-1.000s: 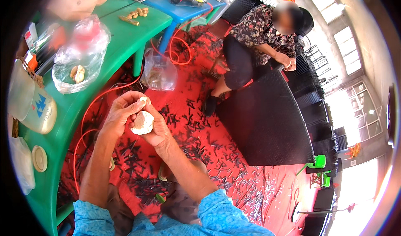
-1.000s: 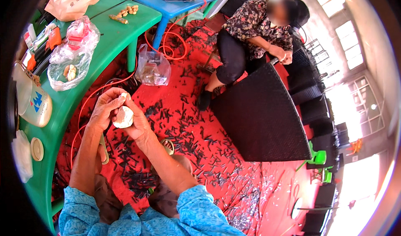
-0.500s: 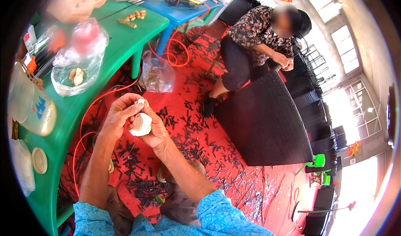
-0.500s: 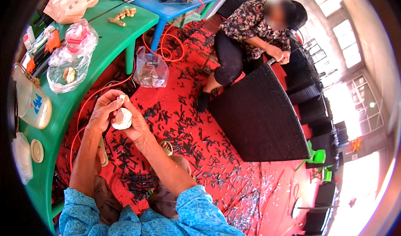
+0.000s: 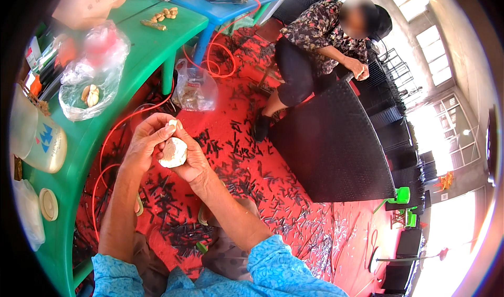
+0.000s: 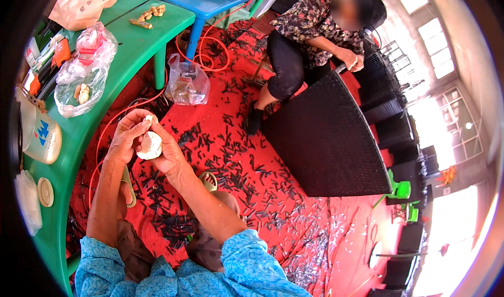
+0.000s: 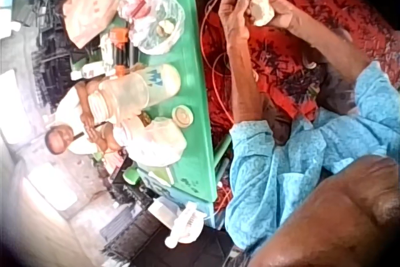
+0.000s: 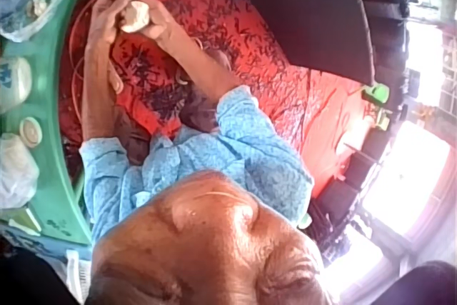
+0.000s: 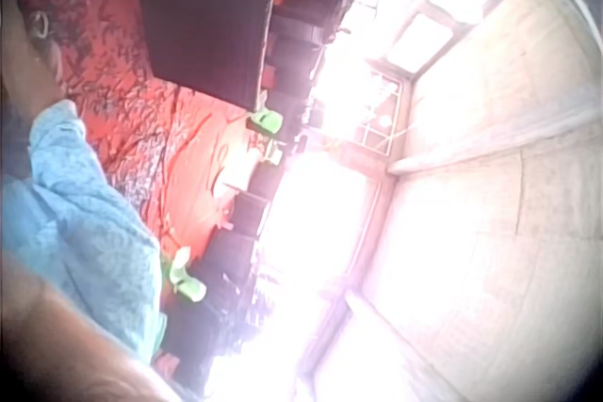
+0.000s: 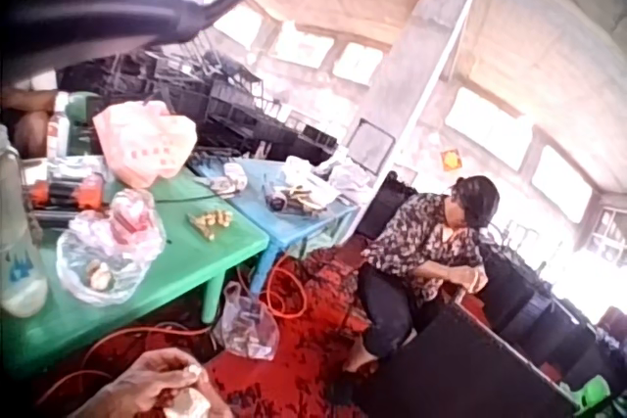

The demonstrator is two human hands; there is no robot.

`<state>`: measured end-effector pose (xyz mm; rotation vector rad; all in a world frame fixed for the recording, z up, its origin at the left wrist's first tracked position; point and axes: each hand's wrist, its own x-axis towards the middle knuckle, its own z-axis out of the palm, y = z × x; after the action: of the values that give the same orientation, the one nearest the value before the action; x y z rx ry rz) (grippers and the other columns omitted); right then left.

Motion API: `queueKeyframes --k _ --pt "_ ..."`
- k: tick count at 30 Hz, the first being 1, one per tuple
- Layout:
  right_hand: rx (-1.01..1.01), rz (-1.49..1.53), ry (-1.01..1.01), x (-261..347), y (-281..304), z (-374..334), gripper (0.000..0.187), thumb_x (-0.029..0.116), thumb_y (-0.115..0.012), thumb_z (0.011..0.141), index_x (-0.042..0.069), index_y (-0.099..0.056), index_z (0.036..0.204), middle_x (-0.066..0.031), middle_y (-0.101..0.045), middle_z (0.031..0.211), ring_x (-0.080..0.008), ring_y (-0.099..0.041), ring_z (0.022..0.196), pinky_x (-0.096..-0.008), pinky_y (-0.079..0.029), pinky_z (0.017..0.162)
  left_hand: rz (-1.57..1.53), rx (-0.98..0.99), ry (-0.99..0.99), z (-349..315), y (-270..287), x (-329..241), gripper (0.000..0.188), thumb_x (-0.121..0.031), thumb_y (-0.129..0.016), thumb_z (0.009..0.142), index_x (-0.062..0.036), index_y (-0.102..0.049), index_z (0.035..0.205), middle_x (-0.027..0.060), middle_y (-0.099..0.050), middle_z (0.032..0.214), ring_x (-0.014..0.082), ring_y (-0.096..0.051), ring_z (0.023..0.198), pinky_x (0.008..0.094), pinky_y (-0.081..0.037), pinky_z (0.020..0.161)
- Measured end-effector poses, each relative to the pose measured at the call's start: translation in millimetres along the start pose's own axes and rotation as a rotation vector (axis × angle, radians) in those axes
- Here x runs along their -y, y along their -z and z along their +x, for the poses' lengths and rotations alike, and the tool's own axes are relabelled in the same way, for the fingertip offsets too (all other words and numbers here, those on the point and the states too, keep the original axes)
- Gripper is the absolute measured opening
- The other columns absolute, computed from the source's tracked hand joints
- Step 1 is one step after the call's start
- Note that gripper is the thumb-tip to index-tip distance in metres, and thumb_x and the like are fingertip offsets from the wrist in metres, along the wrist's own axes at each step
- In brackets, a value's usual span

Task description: The person breaks apart a white food item by hand, then picks up a large translucent container and brings it close to the camera before continuing to handle the food.

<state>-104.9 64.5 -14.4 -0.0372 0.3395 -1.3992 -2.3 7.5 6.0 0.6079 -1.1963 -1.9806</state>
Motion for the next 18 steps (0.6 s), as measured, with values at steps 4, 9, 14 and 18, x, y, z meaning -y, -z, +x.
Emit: queueKeyframes --k 4,9,14,18 --pt "-0.019 0.005 0.006 0.7 0.2 -0.8 0.022 0.03 -0.057 0.081 0.011 -0.055 0.092 -0.0024 -0.059 0.073 -0.0153 -0.058 0.064 -0.0314 -0.05 0.057 0.017 0.016 0.011 2.2 3.2 2.9 0.021 -0.015 -0.063 0.076 -0.0071 -0.056 0.094 -0.0046 -0.054 0.074 -0.0012 -0.042 0.052 0.0127 -0.034 0.045" --pt "0.002 0.012 0.1 9.2 -2.9 1.0 0.022 0.032 -0.058 0.08 0.011 -0.054 0.088 -0.0016 -0.057 0.072 -0.0148 -0.057 0.064 -0.0309 -0.05 0.057 -0.045 0.018 -0.058 5.5 1.3 7.1 0.043 -0.017 -0.062 0.077 -0.0072 -0.044 0.116 0.002 -0.053 0.099 0.0048 -0.049 0.076 0.0176 -0.041 0.067" --pt "0.062 -0.017 0.324 28.0 12.1 14.6 0.024 0.034 -0.054 0.083 0.011 -0.051 0.087 -0.0016 -0.055 0.07 -0.0163 -0.056 0.064 -0.0329 -0.048 0.058 0.175 -0.013 -0.131 0.3 14.4 11.5 0.038 -0.02 -0.06 0.077 -0.0049 -0.05 0.11 0.0024 -0.052 0.102 0.0119 -0.048 0.095 0.0265 -0.038 0.084" --pt "-0.027 0.179 0.362 44.6 5.0 6.3 0.021 0.031 -0.057 0.081 0.011 -0.054 0.087 0.0002 -0.054 0.07 -0.0162 -0.054 0.066 -0.0336 -0.046 0.066 0.124 0.111 -0.089 -11.1 -6.6 7.8 0.04 -0.009 -0.065 0.07 -0.0041 -0.051 0.108 0.0028 -0.05 0.106 0.0125 -0.046 0.099 0.0255 -0.041 0.077"
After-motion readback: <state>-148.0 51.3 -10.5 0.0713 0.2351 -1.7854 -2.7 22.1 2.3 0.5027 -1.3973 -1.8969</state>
